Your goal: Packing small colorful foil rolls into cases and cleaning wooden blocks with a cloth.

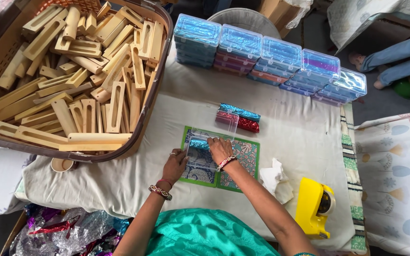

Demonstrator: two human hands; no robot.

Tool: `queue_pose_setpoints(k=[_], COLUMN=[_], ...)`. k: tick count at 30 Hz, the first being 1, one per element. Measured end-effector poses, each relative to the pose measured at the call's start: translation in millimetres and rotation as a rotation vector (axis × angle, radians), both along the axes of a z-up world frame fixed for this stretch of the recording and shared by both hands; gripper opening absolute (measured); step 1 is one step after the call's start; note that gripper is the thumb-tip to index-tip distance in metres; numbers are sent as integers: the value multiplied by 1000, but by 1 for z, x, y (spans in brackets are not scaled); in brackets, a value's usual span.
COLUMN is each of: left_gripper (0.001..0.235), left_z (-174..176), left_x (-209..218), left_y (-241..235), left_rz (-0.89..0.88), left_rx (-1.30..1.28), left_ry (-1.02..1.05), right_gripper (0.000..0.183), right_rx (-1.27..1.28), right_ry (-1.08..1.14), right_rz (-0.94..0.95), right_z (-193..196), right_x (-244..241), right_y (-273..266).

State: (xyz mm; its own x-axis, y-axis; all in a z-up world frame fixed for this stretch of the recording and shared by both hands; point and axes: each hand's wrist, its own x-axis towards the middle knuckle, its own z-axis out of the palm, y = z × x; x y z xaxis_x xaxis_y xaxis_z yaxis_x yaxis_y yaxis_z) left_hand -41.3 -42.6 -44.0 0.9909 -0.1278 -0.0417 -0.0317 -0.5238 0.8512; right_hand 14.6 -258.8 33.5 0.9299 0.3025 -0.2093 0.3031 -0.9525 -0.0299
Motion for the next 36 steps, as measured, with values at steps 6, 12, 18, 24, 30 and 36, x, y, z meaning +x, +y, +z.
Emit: queue_pose_setpoints(k=[6, 12, 18, 24, 30, 36], left_gripper=[64, 54, 35, 34, 34, 33], left_z=[88, 73, 59, 71, 63, 55], left_x=[8, 32, 45, 43, 45, 49], left_y=[-15, -30, -32, -29, -30, -33], left_rz=[51, -116, -109, -114, -118, -140], left_rx=[236, 416, 472, 402, 377, 447], left_ry=[-104, -128, -231, -174, -147, -141], right_gripper=[32, 41, 56, 62, 38, 38], right_rx=[41, 129, 283, 635, 846, 684], right_ry=[-100, -154, -320, -194, -200, -213], right_rz=[4, 3, -75, -438, -505, -541], right_z=[-17, -34, -5, -19, -29, -66], right_x=[-7, -13, -27, -56, -53, -41], right_y=[-6, -16, -33, -87, -85, -91])
